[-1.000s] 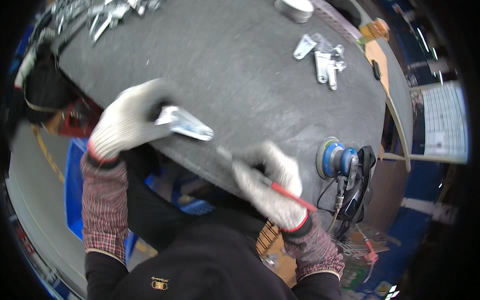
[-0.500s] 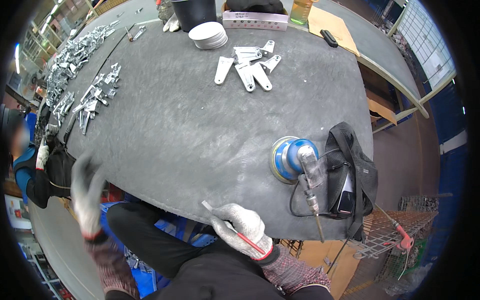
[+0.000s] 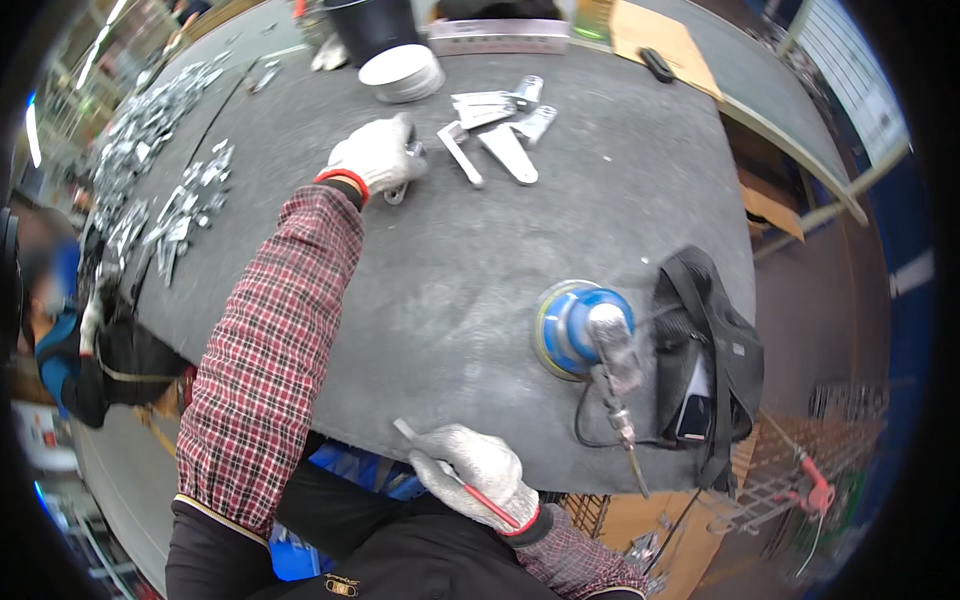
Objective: Sanding and grinding small metal parts using a pneumatic sander.
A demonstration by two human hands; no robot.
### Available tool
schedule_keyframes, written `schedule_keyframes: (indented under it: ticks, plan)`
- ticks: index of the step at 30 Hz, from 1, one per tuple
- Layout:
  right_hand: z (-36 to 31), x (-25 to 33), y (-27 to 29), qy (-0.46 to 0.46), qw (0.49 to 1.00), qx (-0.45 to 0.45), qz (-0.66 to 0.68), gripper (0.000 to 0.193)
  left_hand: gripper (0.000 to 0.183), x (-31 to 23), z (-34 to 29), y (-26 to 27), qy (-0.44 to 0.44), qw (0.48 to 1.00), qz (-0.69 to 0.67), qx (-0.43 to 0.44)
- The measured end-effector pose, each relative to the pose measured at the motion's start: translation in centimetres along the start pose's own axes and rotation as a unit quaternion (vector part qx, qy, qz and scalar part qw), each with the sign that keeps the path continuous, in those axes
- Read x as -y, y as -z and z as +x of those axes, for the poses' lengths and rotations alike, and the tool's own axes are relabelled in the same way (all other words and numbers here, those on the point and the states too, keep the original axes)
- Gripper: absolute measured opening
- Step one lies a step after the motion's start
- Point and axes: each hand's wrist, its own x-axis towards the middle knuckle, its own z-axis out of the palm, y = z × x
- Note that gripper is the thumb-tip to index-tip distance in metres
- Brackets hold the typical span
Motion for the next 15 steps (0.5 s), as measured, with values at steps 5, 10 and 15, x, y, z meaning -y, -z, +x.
schedule_keyframes:
  ticks: [5, 10, 15]
  plan:
    - [0.7, -0.7, -0.7, -0.005, 0.998, 0.044, 0.032, 0.023, 0.075, 8.8, -10.6, 0.8, -0.014, 0.945, -0.299, -0.128]
    - [-0.6, 0.2, -0.1, -0.226, 0.962, -0.005, 0.155, 0.016, 0.076, 13.5, -23.3, -2.0, -0.072, 0.835, -0.541, 0.069]
    - [5.0, 3.5, 0.0, -0.201, 0.969, 0.145, 0.021, 0.013, 0.064, 17.5, -28.2, -4.5, -0.147, 0.936, -0.32, -0.008]
